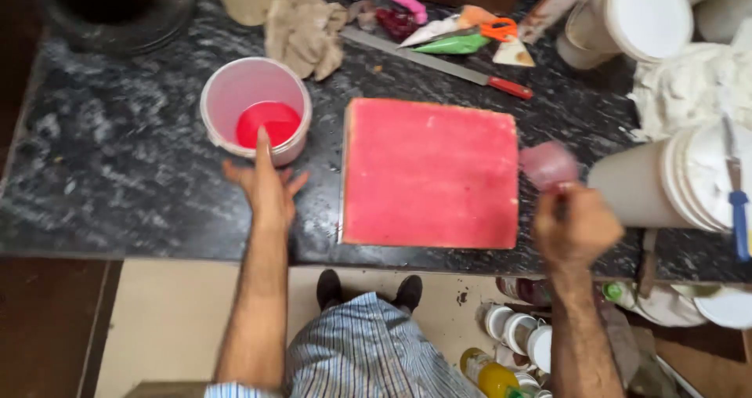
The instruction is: Apply frosting to the surface of a rectangular cake and spread it evenly with a spatula, then add decorative red liquid.
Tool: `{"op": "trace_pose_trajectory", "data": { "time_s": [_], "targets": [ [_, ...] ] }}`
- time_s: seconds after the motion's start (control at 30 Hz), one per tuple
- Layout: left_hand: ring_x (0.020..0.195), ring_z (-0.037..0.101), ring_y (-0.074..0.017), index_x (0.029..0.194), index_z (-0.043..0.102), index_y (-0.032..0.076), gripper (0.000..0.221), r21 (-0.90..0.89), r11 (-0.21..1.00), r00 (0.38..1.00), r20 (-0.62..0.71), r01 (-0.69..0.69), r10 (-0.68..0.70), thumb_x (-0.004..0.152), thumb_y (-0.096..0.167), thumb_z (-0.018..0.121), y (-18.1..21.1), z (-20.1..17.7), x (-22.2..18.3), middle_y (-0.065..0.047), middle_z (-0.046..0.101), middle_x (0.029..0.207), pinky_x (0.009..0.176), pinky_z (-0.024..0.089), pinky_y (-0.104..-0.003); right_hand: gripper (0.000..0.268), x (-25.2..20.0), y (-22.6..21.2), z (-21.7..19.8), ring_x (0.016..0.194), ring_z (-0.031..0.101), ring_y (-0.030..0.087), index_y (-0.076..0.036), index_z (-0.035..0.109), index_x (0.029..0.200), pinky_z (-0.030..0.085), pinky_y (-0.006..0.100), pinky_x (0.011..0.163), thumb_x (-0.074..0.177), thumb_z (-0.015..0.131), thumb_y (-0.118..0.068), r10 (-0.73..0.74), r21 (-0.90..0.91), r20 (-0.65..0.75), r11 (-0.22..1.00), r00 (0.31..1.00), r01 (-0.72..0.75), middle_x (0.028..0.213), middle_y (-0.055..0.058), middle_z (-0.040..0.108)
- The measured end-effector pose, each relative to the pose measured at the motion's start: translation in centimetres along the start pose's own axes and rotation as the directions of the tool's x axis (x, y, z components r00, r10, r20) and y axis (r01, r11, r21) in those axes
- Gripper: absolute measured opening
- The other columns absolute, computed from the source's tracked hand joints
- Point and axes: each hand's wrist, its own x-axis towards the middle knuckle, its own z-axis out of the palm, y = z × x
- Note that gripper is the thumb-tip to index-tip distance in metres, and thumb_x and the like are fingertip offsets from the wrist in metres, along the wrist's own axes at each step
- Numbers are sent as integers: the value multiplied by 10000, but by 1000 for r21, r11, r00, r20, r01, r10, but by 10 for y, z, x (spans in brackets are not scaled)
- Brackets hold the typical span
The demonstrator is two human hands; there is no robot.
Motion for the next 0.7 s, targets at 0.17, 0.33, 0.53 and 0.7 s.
{"op": "trace_pose_trajectory", "data": {
  "time_s": [0.17, 0.33, 0.53, 0.7],
  "targets": [
    [1201, 625, -530, 1530, 224, 223, 739, -180, 984, 947, 313, -7, 64, 866, 34, 487, -17, -15, 101, -243, 443, 1498, 757, 591, -670, 131, 2, -19, 41, 660, 642, 188, -7, 685, 1013, 519, 332, 608, 940, 790, 25, 325, 219, 110, 914, 939, -342, 789, 84, 660],
    [1183, 633, -495, 1495, 227, 230, 828, -181, 981, 919, 373, -65, 130, 771, -156, 345, -12, -9, 44, -218, 422, 1490, 746, 597, -658, 206, 18, -59, 72, 650, 627, 95, 15, 594, 1054, 576, 248, 627, 902, 730, 39, 531, 649, 598, 117, 600, -751, 736, 26, 630],
    [1180, 657, -446, 1591, 79, 259, 952, -85, 972, 864, 447, -217, 232, 793, -187, 343, -16, 19, -20, -218, 434, 1511, 723, 627, -516, 237, 33, -103, 86, 584, 629, 130, 38, 602, 1101, 567, 268, 555, 894, 713, 73, 395, 621, 714, 22, 578, -783, 691, 29, 582],
    [1615, 74, -436, 1649, 183, 78, 1002, 198, 419, 450, 582, -886, 677, 759, -237, 520, -52, 26, -21, -206, 203, 1723, 1293, 141, -519, 293, 19, -110, 92, 577, 667, 152, 62, 603, 1165, 562, 247, 508, 883, 682, 69, 304, 411, 884, -143, 355, -901, 668, 40, 631]
  ]
}}
